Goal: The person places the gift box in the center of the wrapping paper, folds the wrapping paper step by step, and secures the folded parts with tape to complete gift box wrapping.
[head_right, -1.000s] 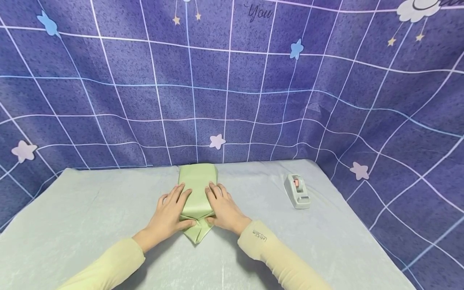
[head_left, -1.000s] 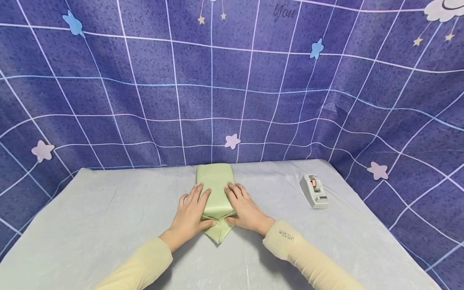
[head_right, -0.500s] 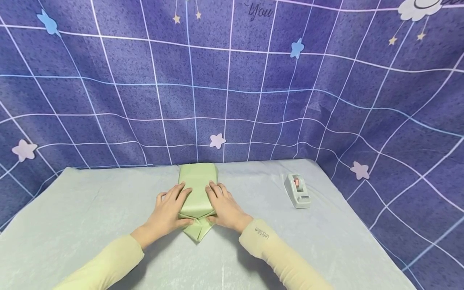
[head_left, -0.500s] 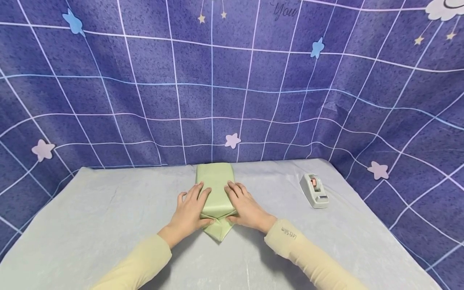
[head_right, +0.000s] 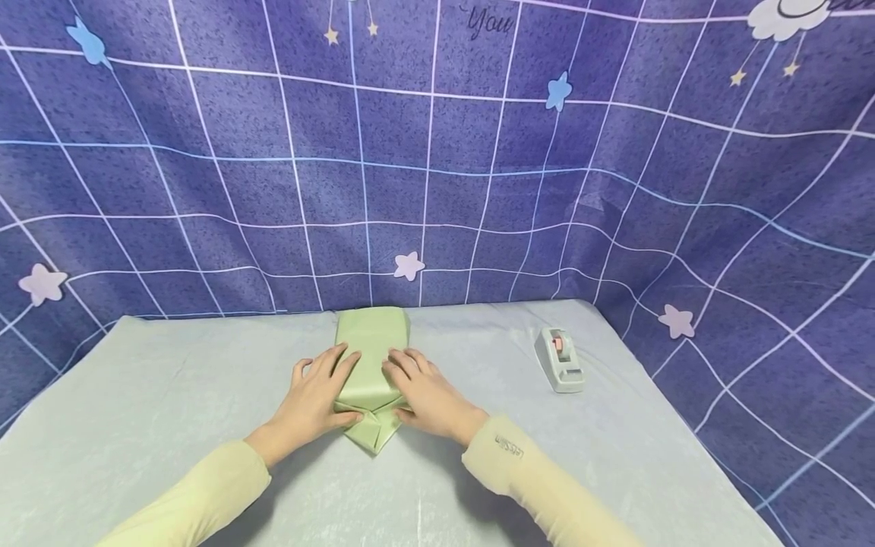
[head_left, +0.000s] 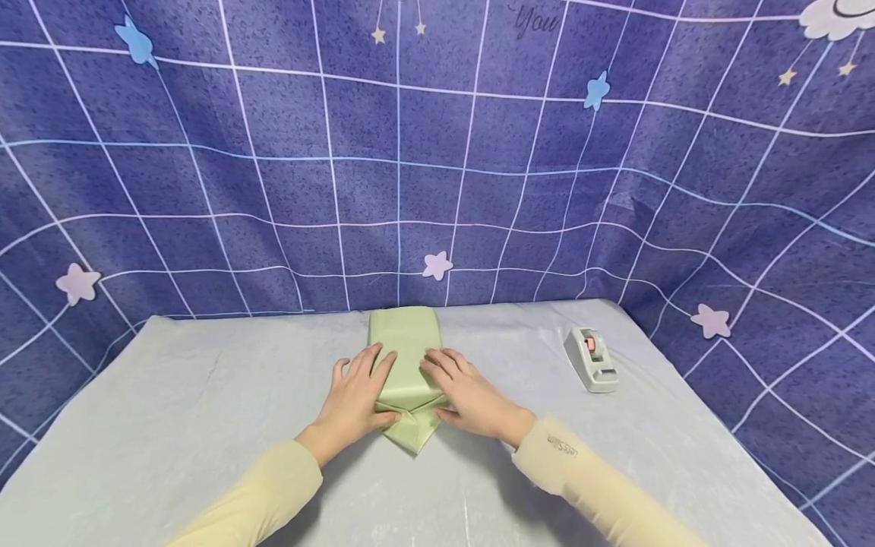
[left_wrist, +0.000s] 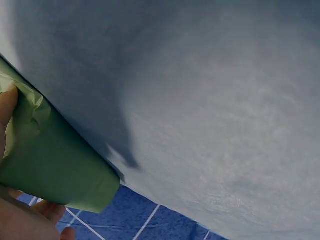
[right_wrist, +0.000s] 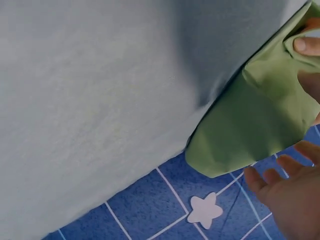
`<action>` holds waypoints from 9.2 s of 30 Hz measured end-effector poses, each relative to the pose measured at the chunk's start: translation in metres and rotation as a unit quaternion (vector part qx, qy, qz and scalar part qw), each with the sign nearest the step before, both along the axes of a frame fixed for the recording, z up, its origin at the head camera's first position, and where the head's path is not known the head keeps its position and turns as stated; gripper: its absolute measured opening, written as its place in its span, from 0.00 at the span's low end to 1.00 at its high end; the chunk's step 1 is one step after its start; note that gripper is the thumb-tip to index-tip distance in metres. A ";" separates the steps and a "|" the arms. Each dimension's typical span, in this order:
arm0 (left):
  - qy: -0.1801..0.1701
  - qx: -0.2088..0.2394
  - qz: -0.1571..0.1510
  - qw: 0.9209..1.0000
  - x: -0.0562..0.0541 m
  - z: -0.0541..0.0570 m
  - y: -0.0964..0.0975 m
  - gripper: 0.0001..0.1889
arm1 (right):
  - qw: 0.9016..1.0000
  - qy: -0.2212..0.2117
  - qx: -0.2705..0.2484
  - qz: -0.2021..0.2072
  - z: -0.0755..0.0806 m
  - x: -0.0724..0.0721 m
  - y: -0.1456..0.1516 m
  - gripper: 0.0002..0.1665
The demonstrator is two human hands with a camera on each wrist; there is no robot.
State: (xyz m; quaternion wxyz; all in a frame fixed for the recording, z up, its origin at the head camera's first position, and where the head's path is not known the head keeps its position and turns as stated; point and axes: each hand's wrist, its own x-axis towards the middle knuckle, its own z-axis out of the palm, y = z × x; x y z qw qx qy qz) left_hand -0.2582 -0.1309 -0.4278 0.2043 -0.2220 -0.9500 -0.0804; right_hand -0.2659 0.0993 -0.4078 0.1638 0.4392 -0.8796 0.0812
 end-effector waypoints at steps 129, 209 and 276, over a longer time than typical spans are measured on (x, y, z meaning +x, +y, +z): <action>0.000 0.013 -0.035 0.999 -0.011 -0.006 -0.011 0.53 | 0.990 0.097 0.022 0.099 -0.009 0.017 0.011 0.32; 0.074 -0.118 -0.123 0.983 -0.011 -0.006 -0.025 0.50 | 0.986 0.156 0.059 -0.004 -0.027 -0.010 -0.007 0.42; 0.106 -0.118 -0.034 0.987 -0.013 -0.007 -0.002 0.51 | 0.998 0.065 0.026 0.001 -0.026 -0.020 0.002 0.47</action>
